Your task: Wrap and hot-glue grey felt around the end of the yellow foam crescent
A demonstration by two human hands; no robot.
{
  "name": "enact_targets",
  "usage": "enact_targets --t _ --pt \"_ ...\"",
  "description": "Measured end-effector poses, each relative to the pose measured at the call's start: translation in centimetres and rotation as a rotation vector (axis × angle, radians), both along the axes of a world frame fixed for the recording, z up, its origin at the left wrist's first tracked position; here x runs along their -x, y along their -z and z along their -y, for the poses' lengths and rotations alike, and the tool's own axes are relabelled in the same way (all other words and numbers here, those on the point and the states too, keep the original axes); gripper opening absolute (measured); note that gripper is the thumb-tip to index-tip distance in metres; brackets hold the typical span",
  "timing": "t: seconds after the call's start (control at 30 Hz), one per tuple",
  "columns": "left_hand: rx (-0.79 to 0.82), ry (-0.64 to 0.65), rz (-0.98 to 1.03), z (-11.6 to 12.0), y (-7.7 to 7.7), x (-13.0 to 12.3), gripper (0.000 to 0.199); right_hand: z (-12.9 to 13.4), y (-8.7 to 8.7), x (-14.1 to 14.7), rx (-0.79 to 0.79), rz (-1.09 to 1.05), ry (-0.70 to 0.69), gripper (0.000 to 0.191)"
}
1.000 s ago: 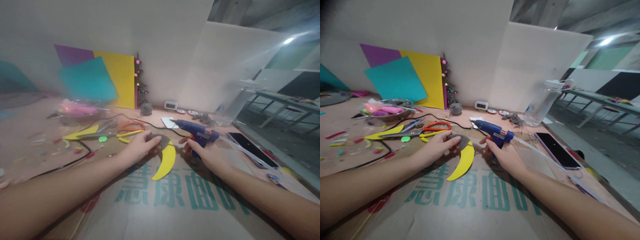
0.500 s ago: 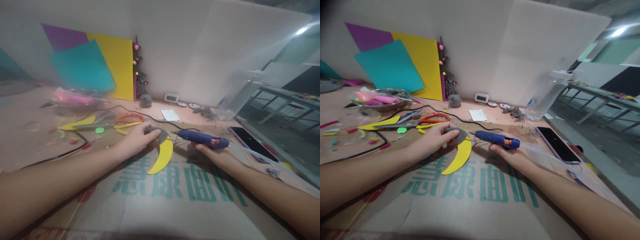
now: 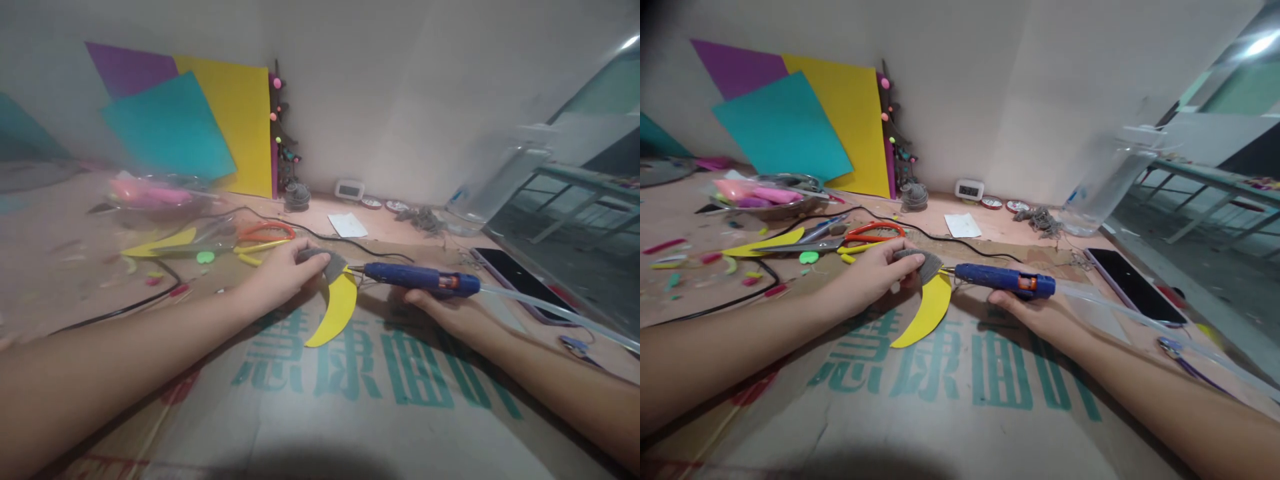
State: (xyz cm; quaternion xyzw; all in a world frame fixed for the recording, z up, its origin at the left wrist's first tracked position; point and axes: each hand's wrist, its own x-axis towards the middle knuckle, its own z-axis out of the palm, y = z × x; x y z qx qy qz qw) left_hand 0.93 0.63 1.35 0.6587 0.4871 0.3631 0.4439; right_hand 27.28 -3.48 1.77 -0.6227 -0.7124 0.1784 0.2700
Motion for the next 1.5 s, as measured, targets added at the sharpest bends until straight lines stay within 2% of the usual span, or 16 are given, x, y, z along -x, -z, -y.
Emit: enact_targets --t 0.33,0.47,0.7,0.9,1.07,1.27,1.5 --pt "0.079 0.005 -0.001 0.1 0.0 -0.2 0.021 -0.2 -0.1 0.4 -0.019 0.009 -0.064 0.026" --pt "0.069 0.016 0.002 0.1 0.1 -0.1 0.021 -0.3 -0.1 0.5 -0.053 -0.004 -0.082 0.026" --pt "0.054 0.022 0.017 -0.1 0.4 0.0 0.022 -0.2 -0.1 0.6 -0.006 0.013 -0.043 0.026" --pt "0.05 0.013 0.021 -0.3 0.6 -0.1 0.023 -0.3 0.2 0.3 -0.052 0.018 -0.071 0.028" --pt "0.033 0.033 0.026 -0.3 0.6 0.0 0.025 -0.3 0.0 0.5 0.009 0.032 -0.076 0.029" --pt "0.037 0.035 0.014 -0.3 0.7 0.0 0.025 -0.4 0.4 0.3 -0.114 0.022 -0.093 0.026" --pt "0.022 0.046 0.024 -0.3 0.4 0.1 0.025 -0.4 0.6 0.4 -0.108 0.046 -0.071 0.031"
